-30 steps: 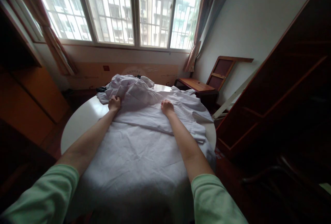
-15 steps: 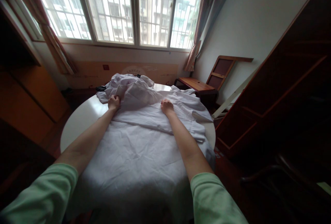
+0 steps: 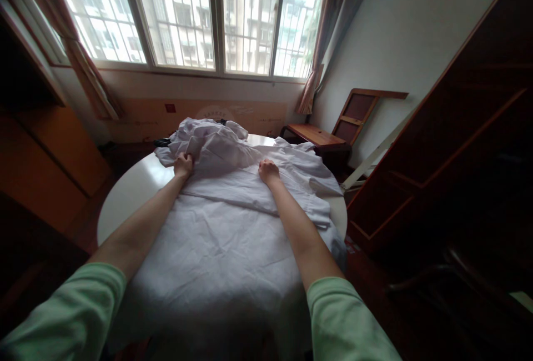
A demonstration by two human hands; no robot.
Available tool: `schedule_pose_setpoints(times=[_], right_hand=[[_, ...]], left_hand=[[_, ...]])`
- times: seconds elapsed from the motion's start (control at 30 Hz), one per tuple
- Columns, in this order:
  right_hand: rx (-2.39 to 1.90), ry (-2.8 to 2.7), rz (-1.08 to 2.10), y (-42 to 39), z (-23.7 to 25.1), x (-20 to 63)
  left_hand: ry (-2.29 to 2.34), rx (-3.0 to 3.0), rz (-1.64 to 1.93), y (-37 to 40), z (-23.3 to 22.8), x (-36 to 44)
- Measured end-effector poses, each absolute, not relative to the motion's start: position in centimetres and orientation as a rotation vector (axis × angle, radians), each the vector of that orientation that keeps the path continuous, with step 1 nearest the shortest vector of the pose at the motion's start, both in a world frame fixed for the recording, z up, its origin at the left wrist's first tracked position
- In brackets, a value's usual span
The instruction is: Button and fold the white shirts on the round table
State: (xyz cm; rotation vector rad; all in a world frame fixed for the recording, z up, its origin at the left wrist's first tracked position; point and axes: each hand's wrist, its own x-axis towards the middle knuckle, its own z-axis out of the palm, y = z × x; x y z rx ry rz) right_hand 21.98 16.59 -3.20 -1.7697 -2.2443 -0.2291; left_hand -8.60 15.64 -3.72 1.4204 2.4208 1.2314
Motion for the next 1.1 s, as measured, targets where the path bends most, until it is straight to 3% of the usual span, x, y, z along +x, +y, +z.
schedule_pose_setpoints(times=[0.47, 0.87, 1.1], right_hand=[[-1.774, -2.248, -0.219, 16.4, -3.0, 22.0], [-1.764, -2.282, -0.166, 15.4, -2.4, 22.2], [-1.518, -2.536, 0.020, 13.5, -3.5, 25.2]], left_hand=[[2.389, 1.381, 1.270, 15.6, -3.7, -8.5], [1.710, 1.325, 1.295, 13.2, -3.1, -12.5], [1.361, 1.262, 1.250, 10.3, -3.2, -13.6]])
